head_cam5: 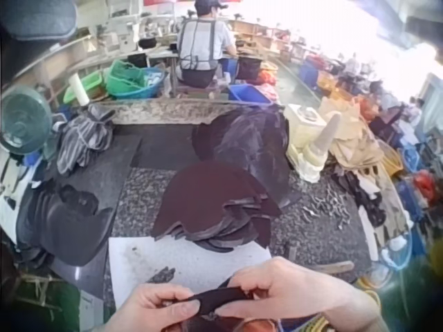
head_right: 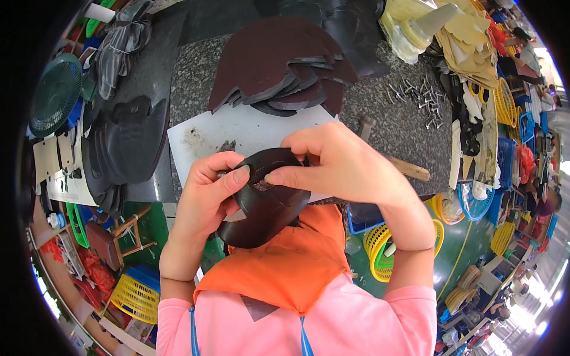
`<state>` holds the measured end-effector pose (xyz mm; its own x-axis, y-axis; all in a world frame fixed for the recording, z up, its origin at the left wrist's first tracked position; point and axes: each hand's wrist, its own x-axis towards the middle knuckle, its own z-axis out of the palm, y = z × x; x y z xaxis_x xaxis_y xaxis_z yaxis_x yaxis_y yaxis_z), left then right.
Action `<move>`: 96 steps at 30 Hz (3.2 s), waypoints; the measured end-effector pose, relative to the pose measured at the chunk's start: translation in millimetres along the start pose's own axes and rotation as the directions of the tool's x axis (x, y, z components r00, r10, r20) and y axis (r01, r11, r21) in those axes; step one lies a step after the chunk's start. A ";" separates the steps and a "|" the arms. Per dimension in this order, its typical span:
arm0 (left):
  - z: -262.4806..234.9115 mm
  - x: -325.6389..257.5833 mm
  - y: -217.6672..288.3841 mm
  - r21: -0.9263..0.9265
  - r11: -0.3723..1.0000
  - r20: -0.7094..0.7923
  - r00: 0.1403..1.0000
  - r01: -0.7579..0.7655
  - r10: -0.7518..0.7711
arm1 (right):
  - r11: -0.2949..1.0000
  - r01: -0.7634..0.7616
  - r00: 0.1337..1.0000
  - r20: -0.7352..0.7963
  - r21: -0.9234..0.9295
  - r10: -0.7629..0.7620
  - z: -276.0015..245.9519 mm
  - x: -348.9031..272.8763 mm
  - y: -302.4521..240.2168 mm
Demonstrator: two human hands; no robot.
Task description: Hammer shoe parts together to assemble a shoe
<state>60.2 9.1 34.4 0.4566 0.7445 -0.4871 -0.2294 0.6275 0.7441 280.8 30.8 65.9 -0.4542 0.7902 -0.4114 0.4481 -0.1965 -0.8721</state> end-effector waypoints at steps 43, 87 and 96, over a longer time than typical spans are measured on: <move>-64.0 -5.9 -58.1 0.707 -0.540 0.705 0.504 -0.456 0.499 | 0.922 0.235 0.922 -0.230 -0.309 -0.312 12.9 -54.5 47.9; -55.7 -9.7 -70.1 0.837 -0.383 0.546 0.547 -0.392 0.634 | 0.747 -0.284 0.744 0.353 -0.601 0.567 -6.0 99.1 -33.8; -58.7 -12.4 -66.5 0.838 -0.372 0.544 0.569 -0.398 0.617 | 0.379 0.356 0.926 0.377 -0.854 -0.019 28.7 49.3 -48.1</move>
<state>19.3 -28.4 -35.8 0.5858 0.6867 0.4305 0.6242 -0.7211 0.3007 214.7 62.5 79.9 -0.7195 0.5162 -0.4646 0.6659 0.7029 -0.2502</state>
